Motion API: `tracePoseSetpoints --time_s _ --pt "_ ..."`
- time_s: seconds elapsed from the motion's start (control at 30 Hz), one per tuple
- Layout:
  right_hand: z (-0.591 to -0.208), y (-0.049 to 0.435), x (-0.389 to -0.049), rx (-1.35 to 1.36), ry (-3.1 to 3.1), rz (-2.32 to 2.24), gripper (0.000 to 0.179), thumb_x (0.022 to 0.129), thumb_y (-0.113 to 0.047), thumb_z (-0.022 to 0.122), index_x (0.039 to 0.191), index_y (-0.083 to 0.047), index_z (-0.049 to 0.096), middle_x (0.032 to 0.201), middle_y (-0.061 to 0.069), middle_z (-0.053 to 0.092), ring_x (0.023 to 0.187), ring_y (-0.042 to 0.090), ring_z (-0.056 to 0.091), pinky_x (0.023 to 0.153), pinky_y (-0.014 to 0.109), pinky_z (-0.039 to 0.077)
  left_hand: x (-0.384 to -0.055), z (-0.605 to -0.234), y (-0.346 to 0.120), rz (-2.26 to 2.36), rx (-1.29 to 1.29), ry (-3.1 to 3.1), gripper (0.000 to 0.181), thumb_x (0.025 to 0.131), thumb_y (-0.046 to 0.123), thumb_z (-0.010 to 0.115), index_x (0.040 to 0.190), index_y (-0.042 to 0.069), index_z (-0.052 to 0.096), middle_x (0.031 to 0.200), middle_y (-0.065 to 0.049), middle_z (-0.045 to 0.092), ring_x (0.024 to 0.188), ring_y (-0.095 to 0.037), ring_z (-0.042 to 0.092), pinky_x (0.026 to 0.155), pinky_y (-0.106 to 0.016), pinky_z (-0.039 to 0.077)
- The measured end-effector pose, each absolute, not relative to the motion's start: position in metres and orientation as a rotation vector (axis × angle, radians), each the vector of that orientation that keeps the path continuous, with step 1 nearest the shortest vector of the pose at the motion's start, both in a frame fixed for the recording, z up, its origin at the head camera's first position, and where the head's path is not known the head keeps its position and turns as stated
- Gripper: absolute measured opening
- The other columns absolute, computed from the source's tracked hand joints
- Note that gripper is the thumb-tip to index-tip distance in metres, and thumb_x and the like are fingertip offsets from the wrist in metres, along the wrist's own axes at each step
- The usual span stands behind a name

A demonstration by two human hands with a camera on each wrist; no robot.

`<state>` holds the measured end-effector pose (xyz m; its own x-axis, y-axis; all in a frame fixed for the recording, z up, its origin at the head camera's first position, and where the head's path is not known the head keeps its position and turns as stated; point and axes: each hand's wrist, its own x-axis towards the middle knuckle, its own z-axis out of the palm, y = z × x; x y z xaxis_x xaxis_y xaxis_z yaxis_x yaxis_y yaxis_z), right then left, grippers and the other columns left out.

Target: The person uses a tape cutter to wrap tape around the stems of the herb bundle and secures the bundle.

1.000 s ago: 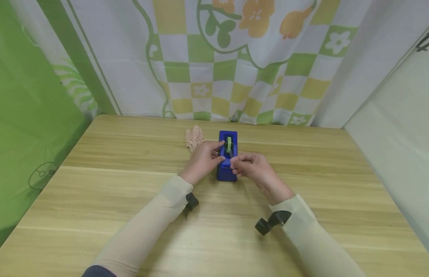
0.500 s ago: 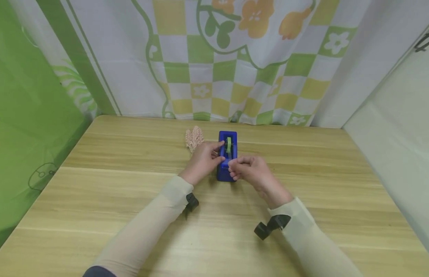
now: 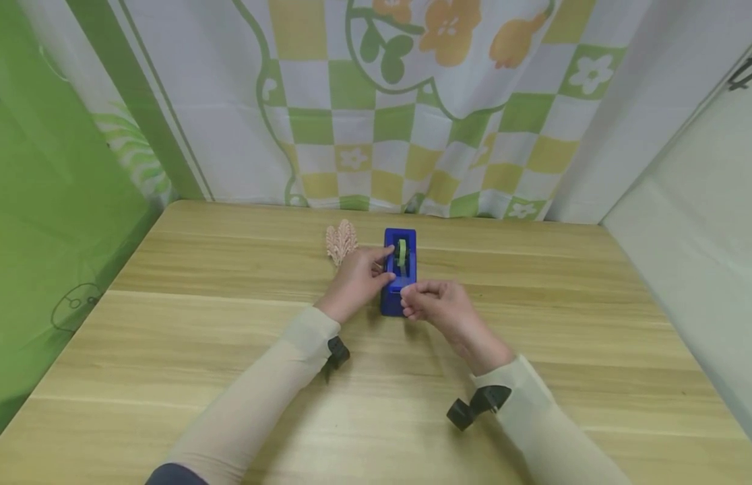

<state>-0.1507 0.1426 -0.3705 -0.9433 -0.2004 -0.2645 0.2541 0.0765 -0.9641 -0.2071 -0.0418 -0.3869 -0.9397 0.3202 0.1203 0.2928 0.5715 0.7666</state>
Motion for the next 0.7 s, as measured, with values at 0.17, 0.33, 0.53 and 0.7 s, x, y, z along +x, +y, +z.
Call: tracePoseSetpoints --time_s 0.17,0.33,0.53,0.7 --pt "-0.373 0.142 -0.147 0.082 2.026 -1.929 0.024 0.104 -0.005 0.061 0.117 0.016 0.061 0.084 -0.001 0.071 0.077 0.006 0.069 0.074 0.018 0.06 -0.208 -0.388 -0.042 1.334 0.527 2.748 0.053 0.098 0.009 0.073 0.148 0.004 0.057 0.135 -0.019 0.069 0.109 -0.03 0.074 0.097 -0.038 0.062" --pt "-0.375 0.141 -0.144 0.089 2.013 -1.943 0.018 0.103 -0.005 0.062 0.111 0.011 0.064 0.085 0.0 0.072 0.078 0.008 0.069 0.075 0.02 0.061 -0.208 -0.387 -0.043 1.331 0.546 2.74 0.053 0.098 0.01 0.073 0.148 0.004 0.056 0.142 -0.019 0.066 0.11 -0.03 0.074 0.097 -0.038 0.062" --pt "-0.376 0.14 -0.141 0.079 1.999 -1.965 0.015 0.102 -0.005 0.062 0.107 0.009 0.065 0.083 -0.001 0.073 0.076 0.007 0.068 0.074 0.019 0.06 -0.209 -0.387 -0.042 1.317 0.561 2.745 0.053 0.098 0.01 0.073 0.148 0.003 0.057 0.144 -0.019 0.065 0.109 -0.03 0.075 0.096 -0.038 0.062" --pt "-0.377 0.139 -0.138 0.075 2.005 -1.964 0.024 0.103 -0.004 0.062 0.115 0.017 0.062 0.084 -0.001 0.073 0.078 0.007 0.068 0.074 0.018 0.06 -0.209 -0.386 -0.042 1.308 0.546 2.751 0.053 0.098 0.01 0.073 0.148 0.003 0.057 0.144 -0.019 0.065 0.11 -0.03 0.074 0.096 -0.038 0.062"
